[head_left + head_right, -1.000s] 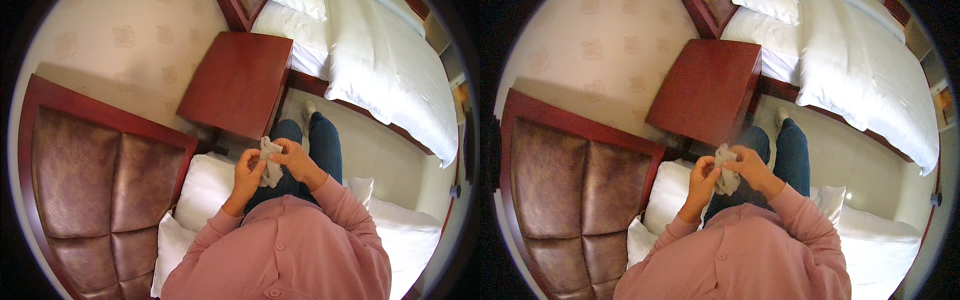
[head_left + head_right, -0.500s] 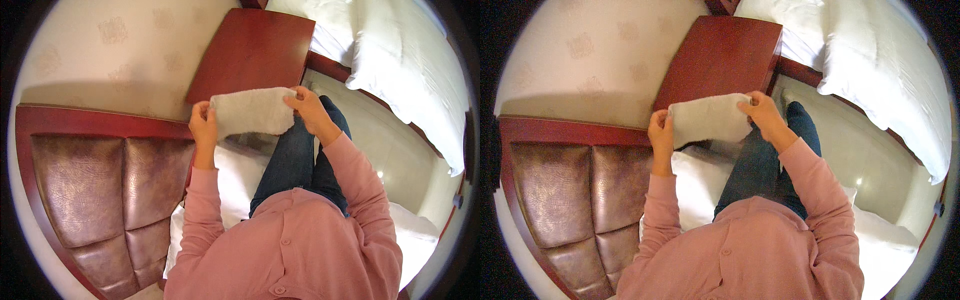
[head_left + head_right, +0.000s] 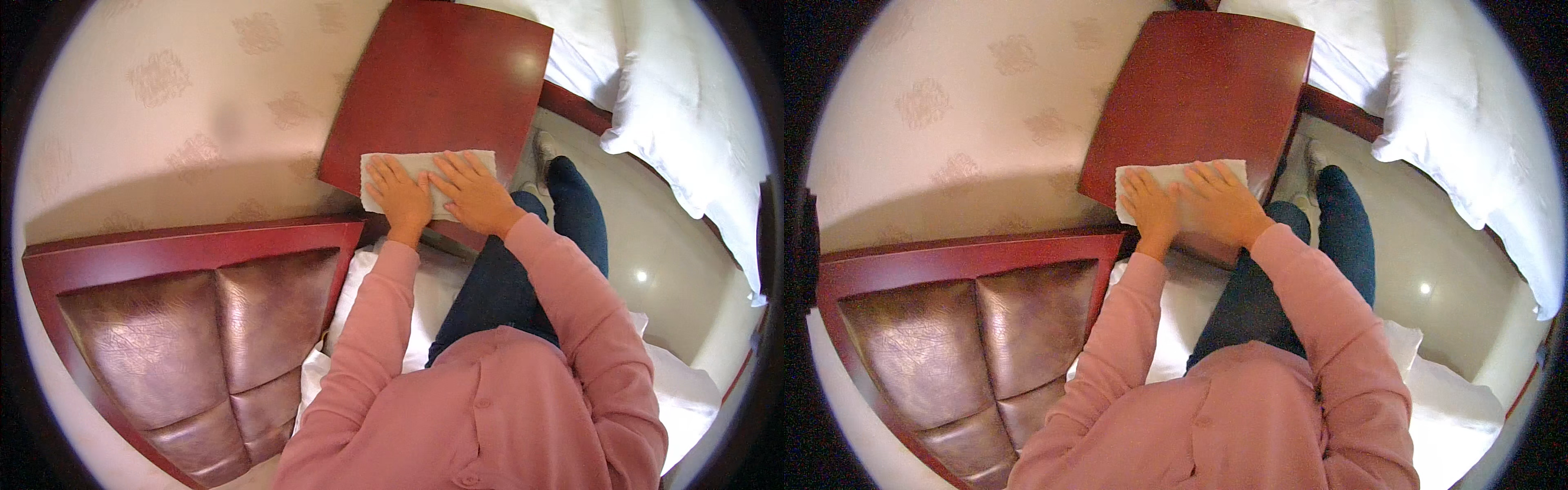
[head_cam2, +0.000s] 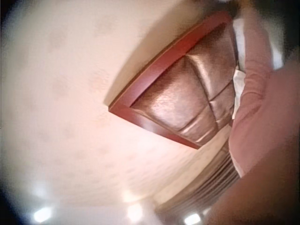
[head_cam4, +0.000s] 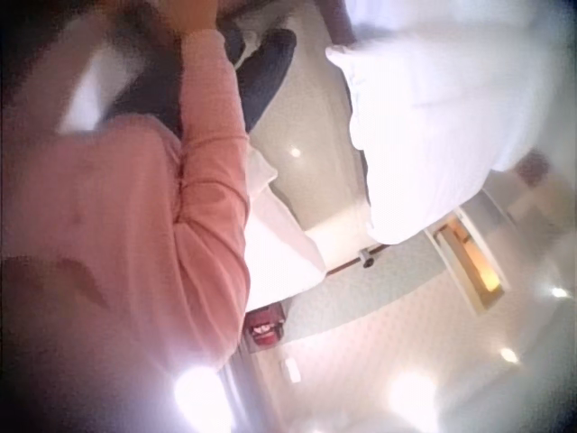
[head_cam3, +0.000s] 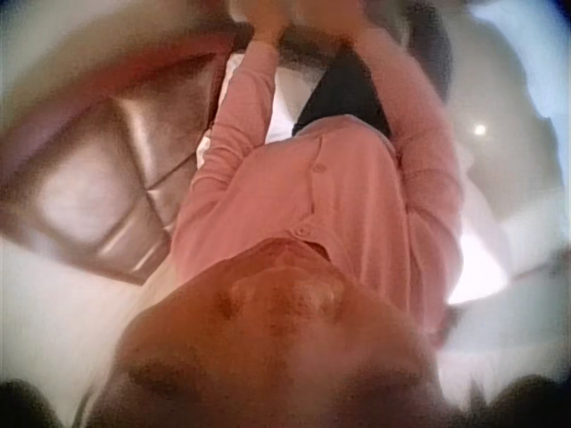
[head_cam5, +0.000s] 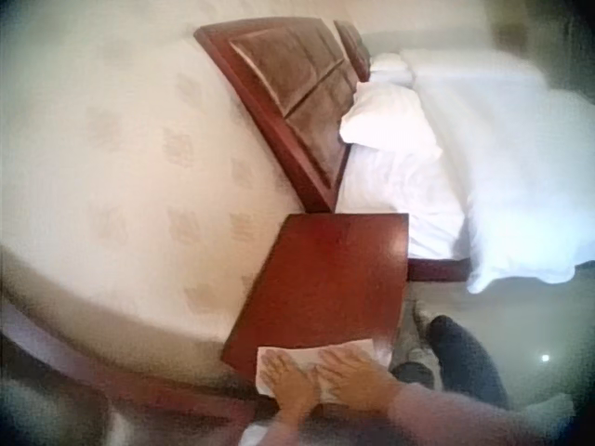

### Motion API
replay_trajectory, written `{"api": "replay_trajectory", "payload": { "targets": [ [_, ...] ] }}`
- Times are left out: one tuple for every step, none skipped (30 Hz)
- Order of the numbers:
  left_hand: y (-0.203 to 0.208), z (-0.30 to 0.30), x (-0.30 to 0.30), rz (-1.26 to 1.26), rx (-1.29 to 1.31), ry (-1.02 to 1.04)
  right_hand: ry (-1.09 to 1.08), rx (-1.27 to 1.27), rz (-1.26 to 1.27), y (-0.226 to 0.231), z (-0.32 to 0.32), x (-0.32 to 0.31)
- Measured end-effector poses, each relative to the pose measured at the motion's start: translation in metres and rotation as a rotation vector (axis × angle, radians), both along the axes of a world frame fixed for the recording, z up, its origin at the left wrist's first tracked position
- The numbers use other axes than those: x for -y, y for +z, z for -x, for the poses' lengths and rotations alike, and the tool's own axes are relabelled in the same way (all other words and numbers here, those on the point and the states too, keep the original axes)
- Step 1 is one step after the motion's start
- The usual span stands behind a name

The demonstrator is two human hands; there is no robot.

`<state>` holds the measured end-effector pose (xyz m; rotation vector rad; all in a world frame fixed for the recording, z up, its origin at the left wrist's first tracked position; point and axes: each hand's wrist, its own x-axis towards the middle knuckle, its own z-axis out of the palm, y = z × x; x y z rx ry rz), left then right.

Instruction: The person wipes a wall and then a bedside table with a cloth. They open the table drawer and wipe the interior surfaces, repeatedly folding the cloth and continuing to clean the drawer until the end of the clip.

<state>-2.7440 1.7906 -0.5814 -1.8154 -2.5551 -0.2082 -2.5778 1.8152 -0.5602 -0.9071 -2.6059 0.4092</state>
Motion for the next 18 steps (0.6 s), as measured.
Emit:
{"api": "replay_trajectory", "payload": {
  "targets": [
    [0.0,0.002,-0.001,0.017,0.018,-0.017,0.006,0.018,0.008,-0.002,0.0,-0.001],
    [0.0,0.005,-0.001,0.018,0.029,-0.033,0.014,0.068,0.034,-0.004,0.0,-0.001],
    [0.0,0.007,-0.002,0.033,0.029,-0.038,0.007,0.039,0.019,-0.005,0.001,-0.001],
    [0.0,0.008,-0.006,0.025,0.02,-0.048,-0.004,0.041,0.014,-0.006,0.001,0.0],
    [0.0,0.01,-0.009,0.01,0.023,-0.061,-0.007,0.038,0.005,-0.006,0.002,0.001],
    [0.001,0.011,-0.01,0.008,0.014,-0.064,-0.016,0.047,0.01,-0.006,0.003,0.002],
    [0.001,0.012,-0.011,0.005,0.016,-0.069,-0.018,0.049,0.015,-0.005,0.004,0.003],
    [0.002,0.012,-0.011,0.022,0.028,-0.071,-0.022,0.052,0.021,-0.004,0.004,0.003],
    [0.003,0.013,-0.011,0.005,0.028,-0.079,-0.028,0.052,0.023,-0.003,0.005,0.005],
    [0.004,0.013,-0.009,0.009,0.037,-0.08,-0.034,0.052,0.025,-0.002,0.004,0.007],
    [0.006,0.013,-0.008,0.041,0.055,-0.071,-0.041,0.053,0.028,-0.001,0.004,0.01],
    [0.007,0.013,-0.005,0.014,0.053,-0.091,-0.059,0.059,0.005,0.0,0.005,0.014],
    [0.009,0.012,-0.002,0.018,0.06,-0.101,-0.077,0.065,-0.016,0.001,0.005,0.019],
    [0.01,0.012,0.001,0.022,0.066,-0.111,-0.092,0.074,-0.038,0.002,0.005,0.026],
    [0.011,0.011,0.006,0.033,0.066,-0.117,-0.101,0.082,-0.008,0.002,0.005,0.033],
    [0.012,0.01,0.011,0.042,0.066,-0.122,-0.107,0.093,0.019,0.003,0.006,0.04],
    [0.013,0.009,0.015,0.041,0.07,-0.13,-0.113,0.108,0.045,0.004,0.005,0.046],
    [0.014,0.008,0.02,0.047,0.073,-0.131,-0.114,0.098,0.059,0.005,0.005,0.052]
  ]
}}
